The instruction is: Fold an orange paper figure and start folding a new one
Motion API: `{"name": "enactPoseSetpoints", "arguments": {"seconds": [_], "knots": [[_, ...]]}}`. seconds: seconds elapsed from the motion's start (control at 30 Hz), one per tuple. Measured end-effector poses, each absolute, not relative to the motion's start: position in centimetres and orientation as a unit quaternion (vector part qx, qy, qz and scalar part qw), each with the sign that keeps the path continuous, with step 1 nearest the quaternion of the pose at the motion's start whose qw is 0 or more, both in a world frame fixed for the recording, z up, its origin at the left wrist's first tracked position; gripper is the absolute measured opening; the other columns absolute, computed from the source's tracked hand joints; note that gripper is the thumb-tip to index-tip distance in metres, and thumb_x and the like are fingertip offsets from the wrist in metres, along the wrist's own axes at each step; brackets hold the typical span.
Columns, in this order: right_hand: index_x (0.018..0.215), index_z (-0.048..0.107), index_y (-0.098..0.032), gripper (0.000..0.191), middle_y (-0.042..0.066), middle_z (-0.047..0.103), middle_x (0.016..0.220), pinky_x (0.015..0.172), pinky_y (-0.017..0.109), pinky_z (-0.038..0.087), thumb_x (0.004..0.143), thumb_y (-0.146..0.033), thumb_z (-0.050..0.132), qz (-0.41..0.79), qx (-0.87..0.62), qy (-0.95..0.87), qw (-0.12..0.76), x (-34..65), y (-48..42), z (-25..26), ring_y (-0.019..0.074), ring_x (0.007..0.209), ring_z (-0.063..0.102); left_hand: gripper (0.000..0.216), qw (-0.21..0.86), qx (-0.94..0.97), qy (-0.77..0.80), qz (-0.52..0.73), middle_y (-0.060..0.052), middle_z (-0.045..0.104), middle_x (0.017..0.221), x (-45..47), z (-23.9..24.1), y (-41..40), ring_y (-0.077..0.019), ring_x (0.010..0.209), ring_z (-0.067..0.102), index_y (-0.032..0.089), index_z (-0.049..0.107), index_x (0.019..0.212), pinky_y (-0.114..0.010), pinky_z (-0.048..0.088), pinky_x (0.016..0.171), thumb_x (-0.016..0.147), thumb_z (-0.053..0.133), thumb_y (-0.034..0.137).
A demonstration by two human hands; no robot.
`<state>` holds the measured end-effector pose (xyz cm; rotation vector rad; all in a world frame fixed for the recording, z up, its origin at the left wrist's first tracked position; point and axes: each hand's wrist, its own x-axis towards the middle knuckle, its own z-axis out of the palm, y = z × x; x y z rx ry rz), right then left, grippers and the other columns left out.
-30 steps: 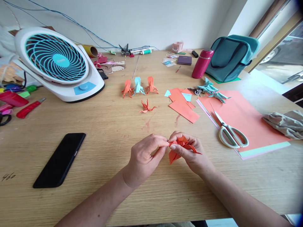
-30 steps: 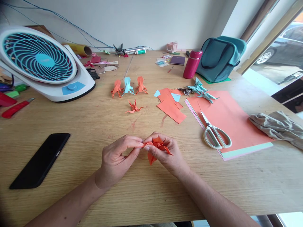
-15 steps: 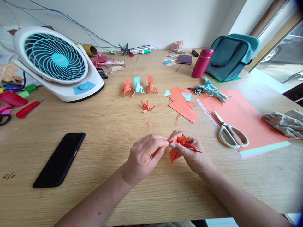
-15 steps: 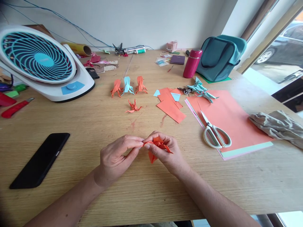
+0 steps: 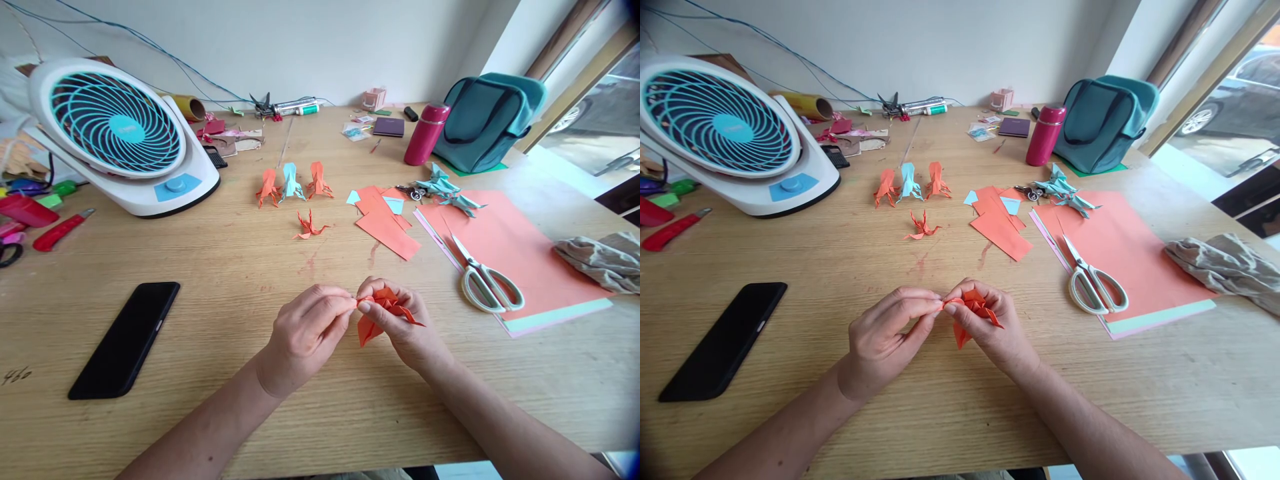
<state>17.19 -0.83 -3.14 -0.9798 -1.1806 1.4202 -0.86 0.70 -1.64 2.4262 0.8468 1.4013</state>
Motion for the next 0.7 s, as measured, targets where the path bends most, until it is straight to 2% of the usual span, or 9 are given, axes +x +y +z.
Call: {"name": "enactPoseSetpoints", "arguments": {"seconds": [0.13,0.43,0.7], "knots": [[0.085,0.065,-0.021,0.012,-0.005,0.055,0.063,0.048,0.02,0.04,0.086,-0.031,0.073,0.597,-0.405,-0.49,0.489,17.17,-0.94,-3.24,0.0092,0.051,0.052,0.026,0.054,0.838,0.287,0.461,-0.006,0.07,0.094,-1.15,-1.87,0.68,-0.0114,0.085,0.069,0.015,0.065,0.101,-0.02,0.055,0.08,0.082,0.065,-0.003],[0.085,0.067,-0.021,0.012,-0.004,0.057,0.063,0.047,0.02,0.041,0.086,-0.031,0.074,0.615,-0.399,-0.474,0.487,16.99,-1.03,-3.63,0.0094,0.05,0.054,0.023,0.106,0.807,0.298,0.498,-0.004,0.068,0.086,-0.37,-1.81,0.65,-0.0106,0.079,0.066,0.016,0.063,0.093,-0.02,0.055,0.073,0.082,0.063,-0.004],[0.084,0.07,-0.021,0.016,-0.004,0.057,0.067,0.048,0.021,0.042,0.082,-0.034,0.077,0.613,-0.397,-0.464,0.501,16.99,-0.97,-3.68,0.0092,0.051,0.053,0.019,0.106,0.803,0.316,0.494,-0.003,0.066,0.085,-0.37,-1.45,0.64,-0.009,0.076,0.065,0.018,0.063,0.09,-0.019,0.054,0.07,0.084,0.064,0.0]]}}
